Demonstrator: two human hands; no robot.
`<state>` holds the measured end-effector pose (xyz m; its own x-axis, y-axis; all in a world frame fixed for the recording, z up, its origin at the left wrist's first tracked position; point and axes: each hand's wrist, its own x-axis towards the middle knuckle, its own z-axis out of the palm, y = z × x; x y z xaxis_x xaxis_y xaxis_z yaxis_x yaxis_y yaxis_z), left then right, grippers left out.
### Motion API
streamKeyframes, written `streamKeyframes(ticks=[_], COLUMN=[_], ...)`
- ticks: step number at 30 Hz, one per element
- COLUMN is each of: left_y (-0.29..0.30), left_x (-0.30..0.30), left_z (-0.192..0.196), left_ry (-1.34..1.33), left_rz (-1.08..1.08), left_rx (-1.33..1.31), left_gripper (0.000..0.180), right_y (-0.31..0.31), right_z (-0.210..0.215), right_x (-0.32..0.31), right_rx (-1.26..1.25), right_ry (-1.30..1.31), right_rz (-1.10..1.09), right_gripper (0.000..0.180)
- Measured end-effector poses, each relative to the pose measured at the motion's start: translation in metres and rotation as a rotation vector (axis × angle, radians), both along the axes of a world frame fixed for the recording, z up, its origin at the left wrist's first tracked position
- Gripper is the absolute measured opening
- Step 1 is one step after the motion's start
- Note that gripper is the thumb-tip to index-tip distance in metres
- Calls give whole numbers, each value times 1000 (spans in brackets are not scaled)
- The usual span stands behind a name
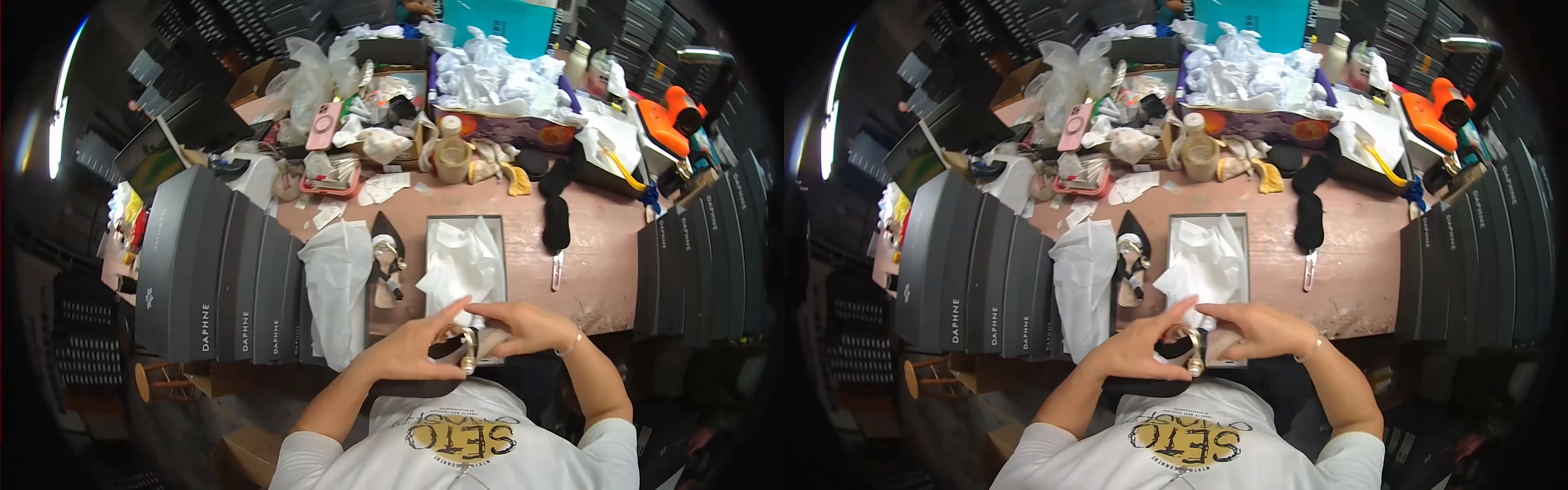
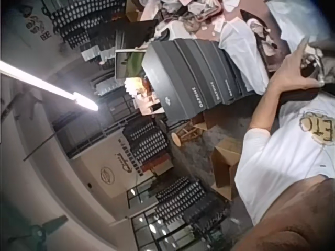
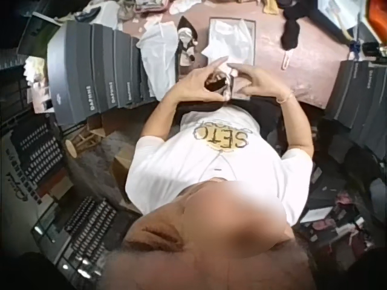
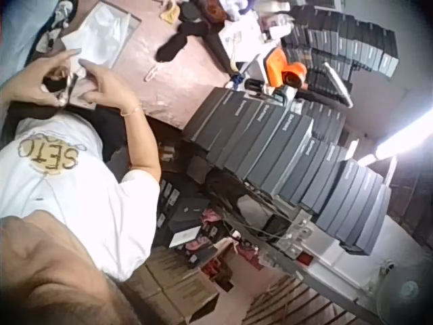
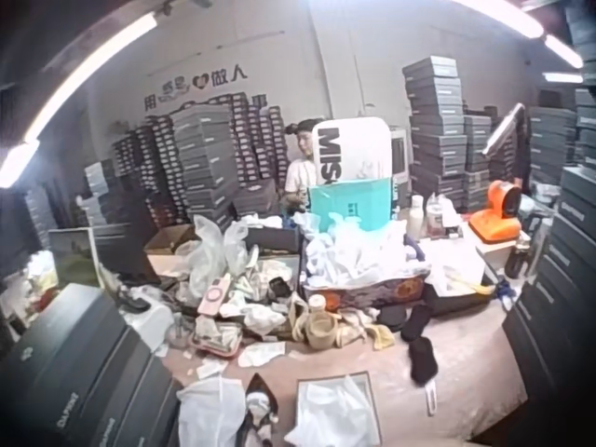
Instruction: Packaging pairs of high-heeled shoes into boxes using tissue paper and protective bags.
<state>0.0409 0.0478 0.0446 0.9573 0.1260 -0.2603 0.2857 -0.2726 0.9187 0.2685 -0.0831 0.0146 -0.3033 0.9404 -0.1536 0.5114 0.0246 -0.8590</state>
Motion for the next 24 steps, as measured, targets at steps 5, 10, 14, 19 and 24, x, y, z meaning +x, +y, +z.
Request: streamKeyframes(ticks=[5,10,14,19,24], left_y=[45,45,68,98,121], left_x=[-60,-44,-31,-24,-10], left_z=[-93,-143,-162,-125,-87], left_ry=[-173,-8,-45,-374,-491], left_rz=[733,563,569,475,424], left_rx=[147,788,810,1037,795], left_gripper=[69,78,72,32,22], right_y=[-60,-36,-18,-7,35], right_z=[-13,-27,-23,-11,-5], right_x=[6,-34,-45,-30,-59], right_rx=[8,-14,-122,141,369], right_ry=[217,-373,-557,-575,-205], right_rz=[-617,-556,-247,-347,-388], right_gripper=[81,92,63,46,57])
